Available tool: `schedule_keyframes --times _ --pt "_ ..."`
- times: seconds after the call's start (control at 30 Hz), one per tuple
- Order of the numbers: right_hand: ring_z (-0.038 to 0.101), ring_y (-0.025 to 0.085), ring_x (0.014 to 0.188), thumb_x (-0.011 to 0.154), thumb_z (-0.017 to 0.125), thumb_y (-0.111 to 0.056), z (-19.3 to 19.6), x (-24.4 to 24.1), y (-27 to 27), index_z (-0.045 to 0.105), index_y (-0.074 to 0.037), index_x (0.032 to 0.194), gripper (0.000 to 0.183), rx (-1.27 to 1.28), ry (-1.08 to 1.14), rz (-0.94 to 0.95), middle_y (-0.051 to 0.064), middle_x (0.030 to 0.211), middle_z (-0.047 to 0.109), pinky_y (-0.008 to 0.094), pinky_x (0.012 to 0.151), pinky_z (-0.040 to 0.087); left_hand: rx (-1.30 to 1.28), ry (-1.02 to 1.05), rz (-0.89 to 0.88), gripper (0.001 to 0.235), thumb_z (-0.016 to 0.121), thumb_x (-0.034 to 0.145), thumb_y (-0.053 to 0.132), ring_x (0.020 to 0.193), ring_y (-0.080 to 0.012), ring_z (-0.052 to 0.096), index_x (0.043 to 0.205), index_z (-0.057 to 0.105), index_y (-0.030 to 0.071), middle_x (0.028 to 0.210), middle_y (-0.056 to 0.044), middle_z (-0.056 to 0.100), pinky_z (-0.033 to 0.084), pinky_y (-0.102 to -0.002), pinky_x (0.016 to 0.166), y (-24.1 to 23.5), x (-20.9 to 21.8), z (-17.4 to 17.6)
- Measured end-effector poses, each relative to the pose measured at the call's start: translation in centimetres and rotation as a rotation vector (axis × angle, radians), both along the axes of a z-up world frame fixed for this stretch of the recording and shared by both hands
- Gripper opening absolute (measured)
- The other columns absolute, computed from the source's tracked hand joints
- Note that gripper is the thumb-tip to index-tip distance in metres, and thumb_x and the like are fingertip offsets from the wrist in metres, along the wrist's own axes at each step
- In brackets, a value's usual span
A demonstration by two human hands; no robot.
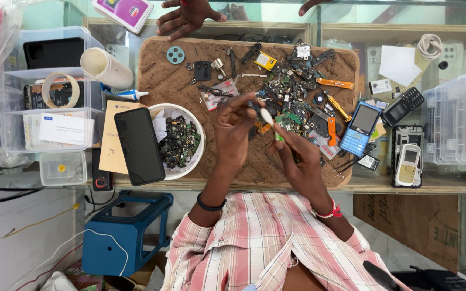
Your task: The person uses a toothbrush to scrub small electronic components on a cluttered workbench. They pick up individual pieces, brush them, and place them back among other parts and tools.
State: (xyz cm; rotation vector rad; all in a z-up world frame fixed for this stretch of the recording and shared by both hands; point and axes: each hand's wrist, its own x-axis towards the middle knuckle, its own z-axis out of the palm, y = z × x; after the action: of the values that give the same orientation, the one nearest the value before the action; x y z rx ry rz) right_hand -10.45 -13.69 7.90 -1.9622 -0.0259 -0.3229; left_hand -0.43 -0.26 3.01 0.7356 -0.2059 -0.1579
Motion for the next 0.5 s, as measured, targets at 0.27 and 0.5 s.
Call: schedule_keyframes --times 0.27,0.5 --pt "0.068 0.011 0.081 0.108 0.061 -0.005 0.2 0.6 0.0 0.060 -0.006 0.145 0.038 -0.066 -0.060 0.042 0.009 0.093 0.072 0.026 0.071 0.052 0.013 0.051 0.032 0.034 0.079 0.093 0.005 0.102 -0.0141 0.071 0.126 0.070 0.004 0.114 -0.009 0.075 0.059 -0.030 0.093 0.0 0.4 -0.1" --pt "0.071 0.015 0.085 0.106 0.061 0.000 1.1 1.6 -0.3 0.059 -0.002 0.144 0.037 -0.053 -0.059 -0.027 0.013 0.100 0.073 0.027 0.070 0.053 0.028 0.027 -0.100 0.036 0.078 0.098 0.007 0.100 -0.0152 0.070 0.132 0.071 0.001 0.113 -0.010 0.074 0.059 -0.031 0.091 -0.8 0.8 0.2"
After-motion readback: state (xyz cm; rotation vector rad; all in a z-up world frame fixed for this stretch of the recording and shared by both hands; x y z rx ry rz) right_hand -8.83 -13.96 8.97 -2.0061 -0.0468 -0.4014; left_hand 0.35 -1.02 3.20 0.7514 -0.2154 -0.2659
